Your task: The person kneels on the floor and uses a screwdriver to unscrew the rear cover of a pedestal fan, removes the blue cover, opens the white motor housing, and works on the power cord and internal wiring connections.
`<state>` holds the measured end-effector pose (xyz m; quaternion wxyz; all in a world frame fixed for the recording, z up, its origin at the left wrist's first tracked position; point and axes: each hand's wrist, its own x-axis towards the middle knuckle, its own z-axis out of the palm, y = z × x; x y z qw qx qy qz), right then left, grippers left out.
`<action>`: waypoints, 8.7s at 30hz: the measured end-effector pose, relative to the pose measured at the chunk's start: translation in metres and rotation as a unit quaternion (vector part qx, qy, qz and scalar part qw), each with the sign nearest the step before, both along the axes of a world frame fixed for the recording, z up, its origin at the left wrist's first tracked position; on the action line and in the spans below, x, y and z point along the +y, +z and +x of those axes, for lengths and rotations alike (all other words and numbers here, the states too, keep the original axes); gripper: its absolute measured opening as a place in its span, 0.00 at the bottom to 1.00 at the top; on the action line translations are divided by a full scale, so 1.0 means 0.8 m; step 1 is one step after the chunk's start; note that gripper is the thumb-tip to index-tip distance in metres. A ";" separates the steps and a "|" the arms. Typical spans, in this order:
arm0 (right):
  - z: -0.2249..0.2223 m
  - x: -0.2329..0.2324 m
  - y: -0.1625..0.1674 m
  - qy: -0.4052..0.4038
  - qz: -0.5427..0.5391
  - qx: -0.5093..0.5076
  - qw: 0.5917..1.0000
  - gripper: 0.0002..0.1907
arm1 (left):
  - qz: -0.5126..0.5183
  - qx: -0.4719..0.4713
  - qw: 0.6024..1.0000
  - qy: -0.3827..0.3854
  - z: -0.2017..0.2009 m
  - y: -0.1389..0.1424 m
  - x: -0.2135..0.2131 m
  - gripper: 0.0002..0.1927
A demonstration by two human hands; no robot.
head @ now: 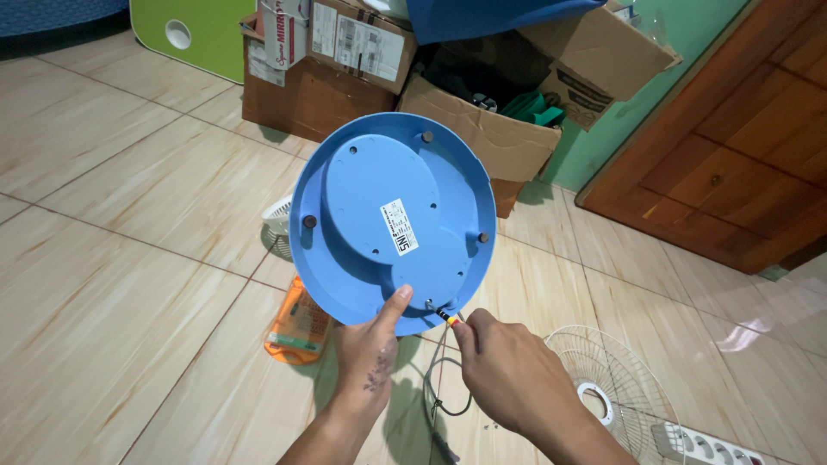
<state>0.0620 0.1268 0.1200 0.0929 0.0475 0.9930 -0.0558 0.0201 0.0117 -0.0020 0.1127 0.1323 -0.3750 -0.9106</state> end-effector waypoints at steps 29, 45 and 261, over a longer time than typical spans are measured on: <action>0.007 0.000 0.014 0.000 0.007 0.007 1.000 0.19 | -0.014 0.002 1.000 -0.006 0.002 0.008 -0.003 0.21; 0.014 0.001 0.046 -0.027 0.010 -0.001 1.000 0.19 | -0.018 0.001 1.000 -0.003 0.000 -0.005 -0.002 0.21; -0.069 0.001 -0.046 -0.110 -0.547 0.111 0.823 0.20 | -0.308 0.036 0.939 0.147 0.020 0.028 -0.073 0.31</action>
